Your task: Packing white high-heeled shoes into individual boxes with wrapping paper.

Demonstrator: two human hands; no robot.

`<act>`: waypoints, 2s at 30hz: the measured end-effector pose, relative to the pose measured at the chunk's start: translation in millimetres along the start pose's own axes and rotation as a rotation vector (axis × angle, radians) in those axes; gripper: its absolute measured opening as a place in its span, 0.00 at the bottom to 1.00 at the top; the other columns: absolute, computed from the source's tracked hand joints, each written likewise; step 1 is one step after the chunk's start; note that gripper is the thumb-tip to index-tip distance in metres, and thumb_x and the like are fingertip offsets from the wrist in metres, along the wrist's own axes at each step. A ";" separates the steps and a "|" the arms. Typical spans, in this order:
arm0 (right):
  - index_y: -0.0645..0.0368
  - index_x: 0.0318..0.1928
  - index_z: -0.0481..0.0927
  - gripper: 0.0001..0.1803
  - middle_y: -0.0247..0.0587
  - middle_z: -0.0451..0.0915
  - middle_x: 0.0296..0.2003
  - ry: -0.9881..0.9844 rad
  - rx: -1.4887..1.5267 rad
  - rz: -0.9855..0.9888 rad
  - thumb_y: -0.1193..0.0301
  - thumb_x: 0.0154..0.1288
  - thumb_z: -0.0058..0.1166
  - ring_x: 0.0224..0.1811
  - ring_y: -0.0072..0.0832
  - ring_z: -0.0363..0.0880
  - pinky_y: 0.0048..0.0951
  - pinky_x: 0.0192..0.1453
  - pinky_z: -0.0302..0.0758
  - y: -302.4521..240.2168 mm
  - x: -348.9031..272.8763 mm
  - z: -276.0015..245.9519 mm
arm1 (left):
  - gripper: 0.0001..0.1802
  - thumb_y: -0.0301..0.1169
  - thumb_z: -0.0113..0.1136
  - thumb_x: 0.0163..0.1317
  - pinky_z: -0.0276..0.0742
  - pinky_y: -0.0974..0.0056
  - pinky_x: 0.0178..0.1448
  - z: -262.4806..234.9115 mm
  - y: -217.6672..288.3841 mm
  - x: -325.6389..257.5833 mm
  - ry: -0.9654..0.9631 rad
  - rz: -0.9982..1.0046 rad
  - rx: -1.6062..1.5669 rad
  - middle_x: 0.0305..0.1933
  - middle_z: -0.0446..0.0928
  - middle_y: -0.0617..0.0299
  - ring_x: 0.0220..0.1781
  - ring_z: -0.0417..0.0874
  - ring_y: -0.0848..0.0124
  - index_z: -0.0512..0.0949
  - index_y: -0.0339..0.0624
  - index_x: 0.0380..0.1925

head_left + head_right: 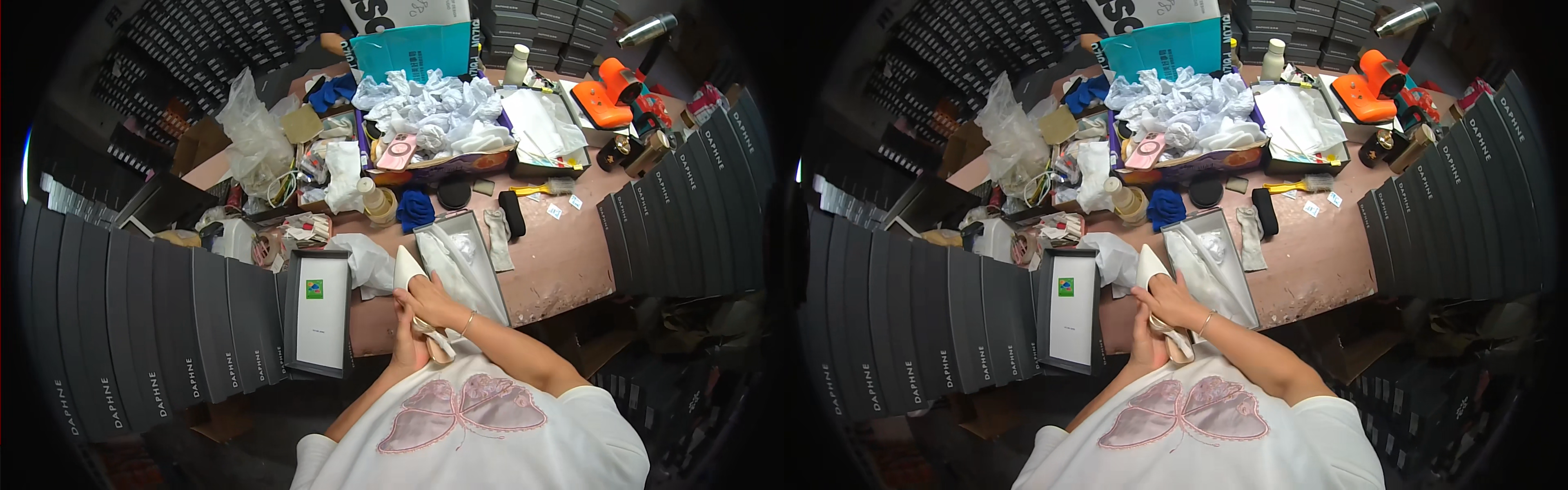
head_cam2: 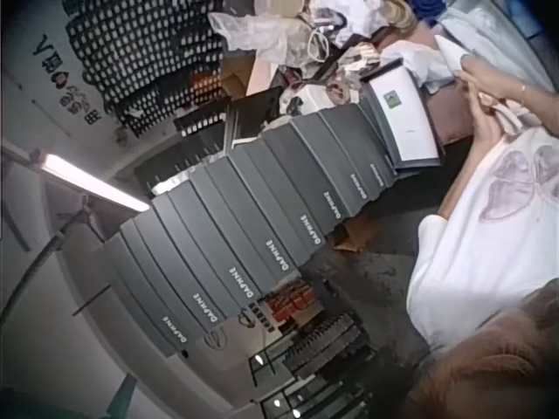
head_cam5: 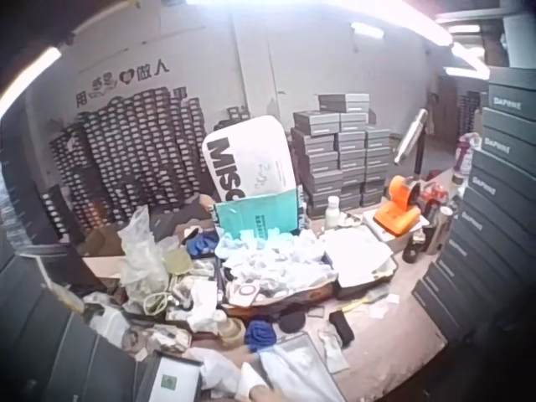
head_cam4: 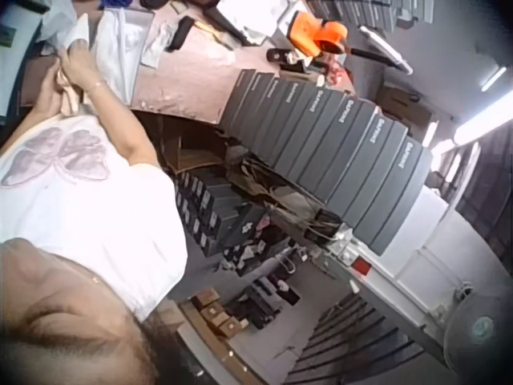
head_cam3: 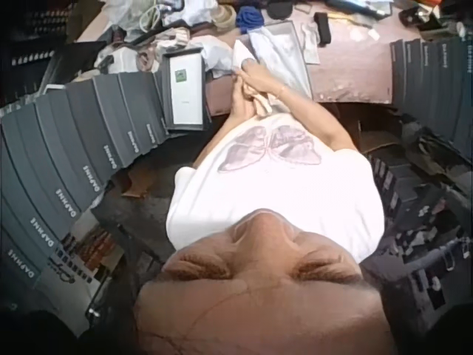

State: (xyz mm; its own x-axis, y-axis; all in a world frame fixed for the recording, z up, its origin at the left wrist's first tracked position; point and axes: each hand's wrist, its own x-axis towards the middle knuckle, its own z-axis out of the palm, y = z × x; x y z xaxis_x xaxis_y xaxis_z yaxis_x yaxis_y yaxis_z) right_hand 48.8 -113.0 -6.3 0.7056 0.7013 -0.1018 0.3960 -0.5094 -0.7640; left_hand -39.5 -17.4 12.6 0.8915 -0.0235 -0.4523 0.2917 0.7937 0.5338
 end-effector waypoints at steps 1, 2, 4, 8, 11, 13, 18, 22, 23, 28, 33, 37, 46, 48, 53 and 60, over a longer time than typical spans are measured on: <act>0.64 0.45 0.73 0.29 0.53 0.74 0.43 0.052 0.028 -0.001 0.49 0.73 0.32 0.50 0.49 0.70 0.58 0.64 0.52 -3.2 0.5 -1.1 | 0.32 0.53 0.46 0.68 0.60 0.54 0.70 1.8 5.0 5.6 0.001 -0.006 -0.021 0.64 0.64 0.58 0.67 0.65 0.62 0.53 0.57 0.68; 0.65 0.42 0.73 0.31 0.55 0.74 0.41 0.111 0.097 0.040 0.47 0.73 0.31 0.49 0.52 0.71 0.58 0.65 0.51 -4.4 -2.8 -3.1 | 0.31 0.52 0.45 0.69 0.63 0.54 0.68 0.9 14.1 13.0 0.011 -0.001 -0.051 0.63 0.65 0.58 0.66 0.67 0.61 0.54 0.57 0.67; 0.67 0.41 0.73 0.32 0.56 0.74 0.39 0.005 0.174 0.026 0.46 0.73 0.30 0.47 0.53 0.71 0.57 0.66 0.50 -26.5 -18.9 -11.1 | 0.27 0.51 0.43 0.71 0.71 0.54 0.61 -7.2 29.7 39.9 0.035 -0.025 0.037 0.59 0.67 0.56 0.60 0.72 0.60 0.55 0.58 0.66; 0.68 0.39 0.74 0.36 0.61 0.74 0.38 -0.092 0.074 -0.029 0.43 0.72 0.28 0.44 0.54 0.71 0.58 0.63 0.54 -18.1 -18.9 -7.8 | 0.25 0.45 0.43 0.72 0.79 0.57 0.46 -11.4 37.7 68.9 0.068 -0.098 0.277 0.50 0.70 0.55 0.45 0.78 0.62 0.55 0.56 0.66; 0.67 0.37 0.75 0.39 0.59 0.73 0.33 -0.102 0.051 -0.105 0.41 0.72 0.24 0.41 0.53 0.69 0.51 0.58 0.59 -6.3 -8.6 7.5 | 0.25 0.44 0.44 0.72 0.77 0.60 0.45 -36.8 28.1 83.6 0.136 -0.037 0.353 0.48 0.70 0.56 0.44 0.76 0.65 0.56 0.55 0.66; 0.67 0.35 0.75 0.40 0.58 0.72 0.30 -0.120 0.078 -0.077 0.41 0.72 0.23 0.39 0.53 0.68 0.47 0.54 0.61 -12.0 -2.9 11.5 | 0.26 0.45 0.44 0.72 0.79 0.58 0.42 -55.7 29.5 90.0 0.165 0.064 0.461 0.44 0.72 0.54 0.41 0.78 0.62 0.56 0.55 0.66; 0.69 0.33 0.77 0.39 0.57 0.74 0.30 -0.030 0.103 0.003 0.43 0.72 0.26 0.39 0.50 0.70 0.49 0.52 0.61 -27.4 -1.9 1.4 | 0.26 0.40 0.45 0.72 0.74 0.64 0.46 -22.0 46.2 72.4 0.158 0.049 0.419 0.47 0.70 0.57 0.44 0.74 0.69 0.55 0.51 0.67; 0.63 0.48 0.76 0.32 0.54 0.76 0.40 -0.005 0.291 -0.121 0.47 0.72 0.29 0.52 0.49 0.70 0.57 0.62 0.55 -48.2 -48.5 -21.5 | 0.26 0.38 0.43 0.73 0.80 0.61 0.43 1.2 47.7 53.8 0.011 -0.008 0.339 0.41 0.75 0.52 0.40 0.80 0.65 0.53 0.53 0.69; 0.61 0.51 0.76 0.31 0.53 0.76 0.44 0.016 0.408 -0.121 0.47 0.72 0.30 0.55 0.49 0.69 0.58 0.64 0.54 -49.6 -60.7 -26.2 | 0.26 0.38 0.43 0.73 0.80 0.60 0.43 -0.7 47.6 53.4 -0.002 -0.015 0.303 0.41 0.75 0.52 0.40 0.80 0.64 0.52 0.53 0.69; 0.58 0.56 0.75 0.33 0.51 0.64 0.61 -0.080 0.226 -0.070 0.45 0.73 0.28 0.66 0.47 0.59 0.58 0.70 0.46 -43.2 -84.8 -53.9 | 0.26 0.38 0.42 0.73 0.81 0.58 0.44 0.9 46.9 58.6 -0.089 -0.005 0.237 0.43 0.74 0.53 0.42 0.81 0.63 0.51 0.54 0.69; 0.59 0.58 0.74 0.35 0.58 0.40 0.72 -0.107 0.651 0.010 0.42 0.70 0.32 0.75 0.51 0.39 0.56 0.73 0.39 -10.6 -59.1 -52.8 | 0.26 0.38 0.42 0.73 0.78 0.65 0.47 8.5 46.2 64.5 -0.053 0.008 0.299 0.44 0.74 0.56 0.44 0.79 0.69 0.53 0.54 0.68; 0.66 0.57 0.75 0.43 0.60 0.28 0.73 -0.190 0.076 0.044 0.38 0.70 0.26 0.76 0.54 0.25 0.63 0.72 0.33 -10.3 -29.8 -55.7 | 0.25 0.40 0.42 0.73 0.73 0.61 0.55 8.2 35.7 71.8 -0.068 0.027 0.359 0.54 0.70 0.56 0.53 0.75 0.68 0.56 0.53 0.67; 0.68 0.49 0.81 0.47 0.58 0.32 0.74 0.150 0.239 0.257 0.34 0.66 0.26 0.76 0.56 0.28 0.70 0.68 0.36 8.3 9.9 22.3 | 0.30 0.43 0.44 0.72 0.64 0.58 0.64 -4.3 39.4 72.2 0.114 0.038 0.468 0.65 0.59 0.49 0.65 0.64 0.59 0.50 0.49 0.69; 0.68 0.47 0.82 0.46 0.60 0.40 0.73 0.113 0.213 0.243 0.36 0.67 0.27 0.75 0.56 0.33 0.70 0.68 0.36 5.1 10.1 18.4 | 0.30 0.43 0.44 0.72 0.64 0.58 0.65 -5.5 40.9 68.9 0.138 0.015 0.453 0.65 0.59 0.49 0.65 0.63 0.59 0.50 0.48 0.69; 0.65 0.48 0.82 0.39 0.64 0.56 0.68 0.063 -0.003 0.210 0.41 0.69 0.32 0.74 0.57 0.43 0.71 0.67 0.38 -11.7 -10.5 1.4 | 0.29 0.41 0.45 0.72 0.68 0.61 0.61 -9.1 31.1 58.0 0.102 0.053 0.433 0.62 0.62 0.50 0.60 0.68 0.63 0.52 0.48 0.69; 0.67 0.38 0.79 0.34 0.62 0.38 0.72 0.120 0.197 0.072 0.45 0.71 0.34 0.75 0.58 0.33 0.68 0.70 0.36 -14.9 -37.5 -18.1 | 0.27 0.43 0.43 0.73 0.73 0.65 0.51 19.0 41.4 55.6 -0.001 0.034 0.453 0.54 0.70 0.57 0.50 0.74 0.71 0.55 0.49 0.68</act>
State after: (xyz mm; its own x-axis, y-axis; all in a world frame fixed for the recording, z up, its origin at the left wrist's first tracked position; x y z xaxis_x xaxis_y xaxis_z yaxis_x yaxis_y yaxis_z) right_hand 27.1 -140.8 20.5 0.7971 0.5967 -0.0928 0.2285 -0.4403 -0.8683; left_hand 28.7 2.6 23.1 0.9035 -0.0030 -0.4287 0.3845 0.4477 0.8073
